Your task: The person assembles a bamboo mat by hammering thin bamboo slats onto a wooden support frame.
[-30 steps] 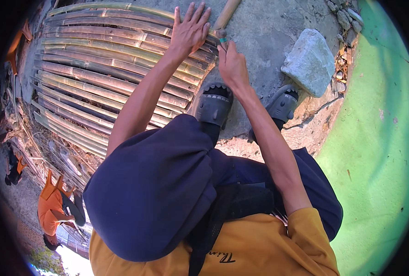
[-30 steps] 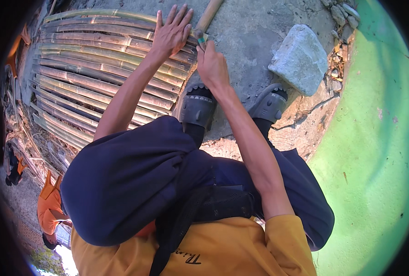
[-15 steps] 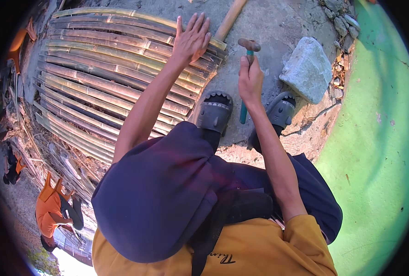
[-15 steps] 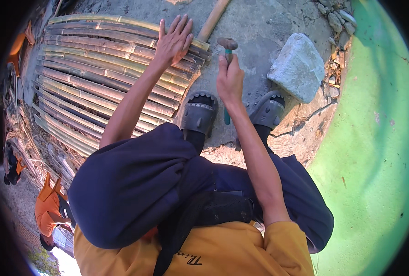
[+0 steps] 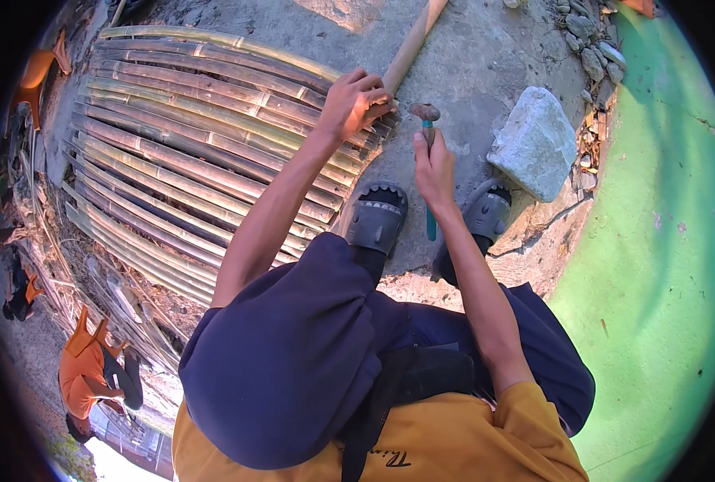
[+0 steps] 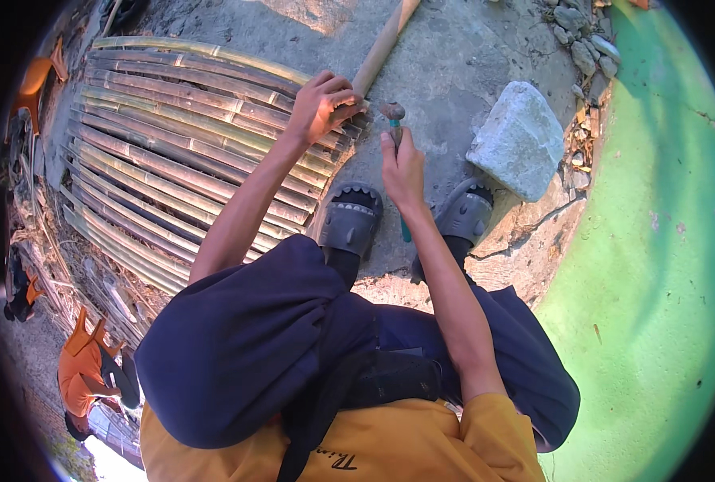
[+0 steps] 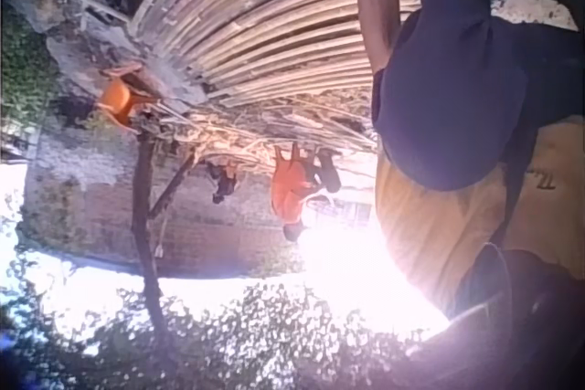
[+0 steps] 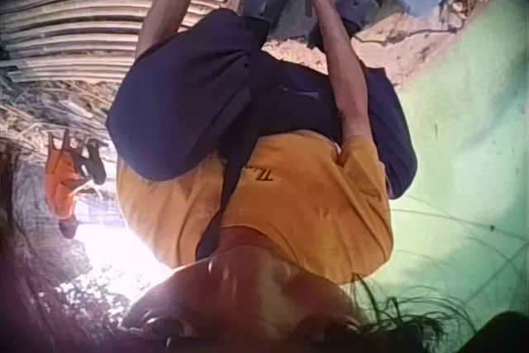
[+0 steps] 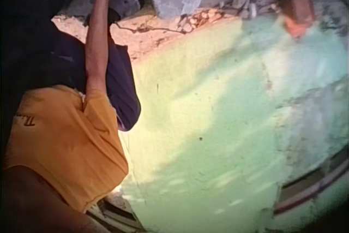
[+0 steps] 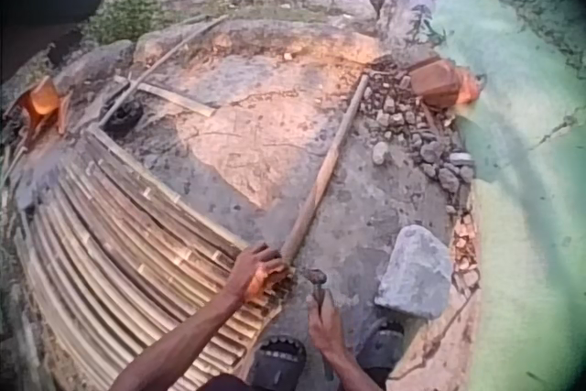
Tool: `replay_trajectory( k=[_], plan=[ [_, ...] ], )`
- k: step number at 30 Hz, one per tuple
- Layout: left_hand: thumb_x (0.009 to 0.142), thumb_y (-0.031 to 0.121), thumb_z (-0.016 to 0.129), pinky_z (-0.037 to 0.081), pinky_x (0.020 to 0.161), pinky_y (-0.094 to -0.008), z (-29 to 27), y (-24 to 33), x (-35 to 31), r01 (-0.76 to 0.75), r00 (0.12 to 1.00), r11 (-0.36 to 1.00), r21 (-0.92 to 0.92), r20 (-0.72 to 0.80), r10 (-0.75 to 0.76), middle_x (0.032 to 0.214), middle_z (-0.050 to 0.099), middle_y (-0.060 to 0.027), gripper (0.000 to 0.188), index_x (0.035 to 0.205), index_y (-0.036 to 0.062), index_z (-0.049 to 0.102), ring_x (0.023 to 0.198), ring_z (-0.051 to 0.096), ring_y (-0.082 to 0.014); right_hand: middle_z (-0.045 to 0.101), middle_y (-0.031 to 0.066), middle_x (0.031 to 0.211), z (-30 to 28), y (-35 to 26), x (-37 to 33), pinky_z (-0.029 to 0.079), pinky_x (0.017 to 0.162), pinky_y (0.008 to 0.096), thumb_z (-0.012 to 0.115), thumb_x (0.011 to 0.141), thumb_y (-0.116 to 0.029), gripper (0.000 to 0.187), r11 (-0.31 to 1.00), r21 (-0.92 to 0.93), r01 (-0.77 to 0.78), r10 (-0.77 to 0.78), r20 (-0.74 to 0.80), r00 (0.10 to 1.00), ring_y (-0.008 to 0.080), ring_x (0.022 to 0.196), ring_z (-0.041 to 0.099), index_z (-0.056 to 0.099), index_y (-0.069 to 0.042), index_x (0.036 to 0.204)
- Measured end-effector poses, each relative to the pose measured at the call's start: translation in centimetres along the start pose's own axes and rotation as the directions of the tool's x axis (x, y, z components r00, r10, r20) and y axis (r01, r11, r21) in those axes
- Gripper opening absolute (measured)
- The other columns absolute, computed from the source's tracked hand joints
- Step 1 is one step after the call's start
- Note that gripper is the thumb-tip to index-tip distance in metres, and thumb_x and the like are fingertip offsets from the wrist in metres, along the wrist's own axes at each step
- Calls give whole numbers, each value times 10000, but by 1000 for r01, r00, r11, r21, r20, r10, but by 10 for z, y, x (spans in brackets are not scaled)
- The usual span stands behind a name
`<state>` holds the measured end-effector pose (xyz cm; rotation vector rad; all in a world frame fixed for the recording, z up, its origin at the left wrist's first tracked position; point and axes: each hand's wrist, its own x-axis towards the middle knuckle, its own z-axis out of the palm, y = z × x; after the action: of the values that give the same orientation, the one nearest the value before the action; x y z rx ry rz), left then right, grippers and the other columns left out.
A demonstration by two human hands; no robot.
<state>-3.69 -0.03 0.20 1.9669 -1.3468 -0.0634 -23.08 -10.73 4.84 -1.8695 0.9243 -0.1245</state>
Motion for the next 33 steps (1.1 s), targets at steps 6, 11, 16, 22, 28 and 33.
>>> replay_trajectory(
  k=[6, 11, 16, 22, 28, 33],
  plan=[
    [765, 223, 820, 519, 740, -365, 7, 2, -3, 129, 992, 990, -55, 8, -128, 898, 667, 6, 177, 854, 110, 717, 875, 581, -249, 537, 162, 640, 7, -12, 7, 423, 557, 438, 543, 1059, -300, 299, 1000, 14, 12, -12, -11, 1000, 280, 571, 565, 544, -7, 998],
    [756, 208, 829, 519, 756, -371, 10, 8, -3, 135, 991, 989, -65, -2, -136, 916, 680, -11, 200, 865, 91, 709, 896, 599, -256, 524, 113, 644, 7, -14, 9, 420, 565, 403, 541, 1060, -318, 322, 999, 44, -19, 20, -26, 999, 190, 578, 519, 548, -10, 968],
    [755, 209, 828, 519, 759, -380, 6, 5, -4, 108, 992, 985, -134, -45, -115, 923, 688, -35, 225, 876, 64, 705, 883, 605, -262, 617, 154, 678, 14, -20, 17, 462, 599, 450, 660, 973, -184, 201, 1000, 10, 16, -15, -35, 999, 338, 626, 643, 572, -3, 976],
    [737, 182, 828, 511, 747, -386, 6, 3, -2, 169, 985, 979, -110, 53, -164, 888, 684, -46, 219, 877, 63, 709, 860, 599, -270, 678, 169, 813, 26, -17, 43, 503, 731, 457, 727, 886, -114, 194, 994, -22, 106, -108, -169, 980, 358, 768, 675, 587, 6, 945],
    [744, 105, 798, 497, 754, -389, 7, 4, 0, 195, 981, 976, -98, 38, -192, 874, 661, -56, 181, 875, 65, 681, 844, 572, -291, 713, 158, 852, 30, -28, 55, 519, 751, 449, 757, 852, -98, 211, 997, -6, 82, -82, -164, 983, 359, 799, 700, 595, 2, 943],
    [753, 61, 769, 490, 784, -400, 4, 2, -2, 154, 987, 980, -124, 69, -146, 923, 654, -71, 198, 924, 61, 668, 878, 556, -308, 737, 154, 866, 28, -34, 57, 534, 725, 434, 767, 833, -87, 225, 995, 46, 92, -85, -141, 986, 334, 779, 721, 596, -2, 953]
  ],
)
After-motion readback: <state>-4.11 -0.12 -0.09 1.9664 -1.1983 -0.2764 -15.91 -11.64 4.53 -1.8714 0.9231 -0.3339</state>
